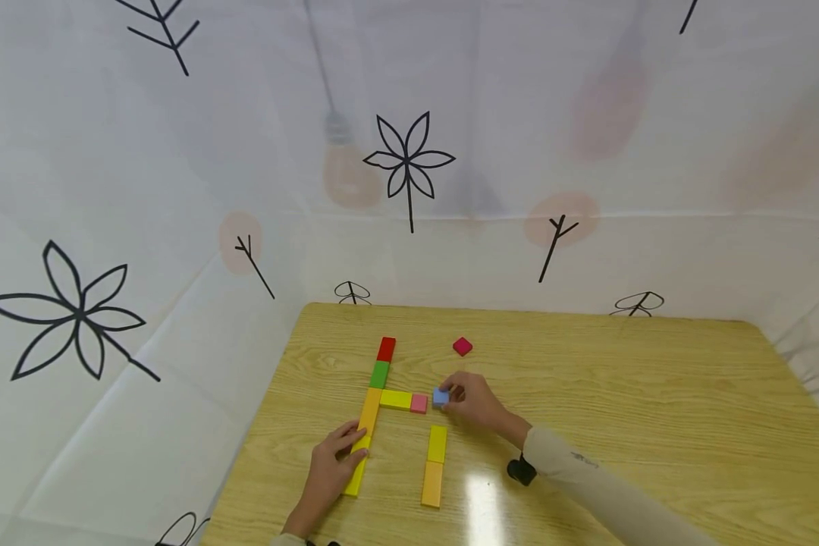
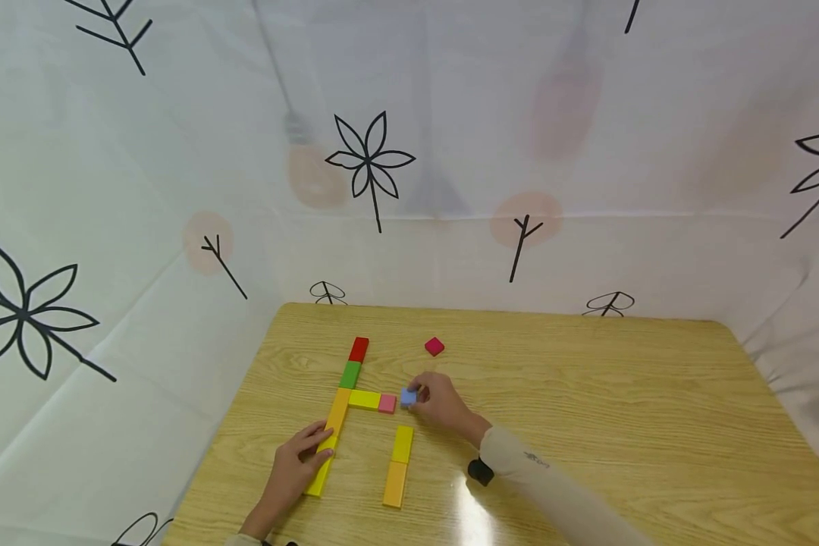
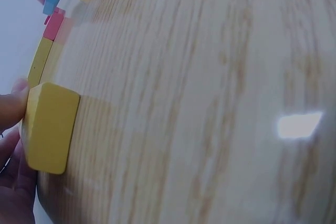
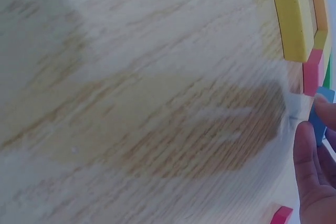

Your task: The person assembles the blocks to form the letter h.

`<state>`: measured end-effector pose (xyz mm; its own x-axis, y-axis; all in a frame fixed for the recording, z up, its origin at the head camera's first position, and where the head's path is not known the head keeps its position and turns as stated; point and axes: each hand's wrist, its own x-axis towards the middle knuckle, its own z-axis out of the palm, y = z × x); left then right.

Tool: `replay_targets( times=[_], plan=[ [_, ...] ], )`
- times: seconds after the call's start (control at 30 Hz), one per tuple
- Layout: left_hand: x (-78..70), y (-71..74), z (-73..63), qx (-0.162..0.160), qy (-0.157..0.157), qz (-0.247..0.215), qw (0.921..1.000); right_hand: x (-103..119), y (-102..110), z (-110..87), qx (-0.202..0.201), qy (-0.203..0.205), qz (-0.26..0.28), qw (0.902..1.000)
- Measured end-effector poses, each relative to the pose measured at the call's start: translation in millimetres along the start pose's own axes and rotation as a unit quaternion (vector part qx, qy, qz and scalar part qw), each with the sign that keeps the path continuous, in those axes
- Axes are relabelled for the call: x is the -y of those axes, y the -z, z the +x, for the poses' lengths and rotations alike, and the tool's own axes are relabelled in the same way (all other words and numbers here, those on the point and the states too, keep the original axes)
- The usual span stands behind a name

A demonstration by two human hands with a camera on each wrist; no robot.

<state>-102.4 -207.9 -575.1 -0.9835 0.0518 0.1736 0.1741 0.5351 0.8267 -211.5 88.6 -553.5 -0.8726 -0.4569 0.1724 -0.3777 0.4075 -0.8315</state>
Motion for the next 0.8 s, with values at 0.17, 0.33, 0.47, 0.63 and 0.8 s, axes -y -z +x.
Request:
replay_targets(
  times=[0.17, 0.33, 0.47, 0.63, 0.8],
  plan=[
    [-0.3, 0.3, -0.8, 0.001, 0.003, -0.001, 1.0000, 1, -2, -3.7, 0.002, 0.003, 0.013, 0.9999],
    [-0.8, 0.1, -1.0, -0.004, -0.003, -0.004, 1.0000, 1, -4, -6.0, 0.009, 0.002, 0.019, 0.9998],
    [0.5, 0.0, -1.2, -0.003, -0.005, -0.005, 1.0000, 2, -7, -6.9, 0.010, 0.003, 0.029, 0.9995],
    [2.0, -0.3, -1.3, -0.001, -0.001, -0.007, 1.0000, 1, -12, -6.3, 0.008, 0.001, 0.025, 0.9997],
    [-0.2, 0.2, -1.3, -0.002, 0.000, -0.009, 1.0000, 2, -16, -5.9, 0.008, -0.008, 0.024, 0.9996]
  ],
)
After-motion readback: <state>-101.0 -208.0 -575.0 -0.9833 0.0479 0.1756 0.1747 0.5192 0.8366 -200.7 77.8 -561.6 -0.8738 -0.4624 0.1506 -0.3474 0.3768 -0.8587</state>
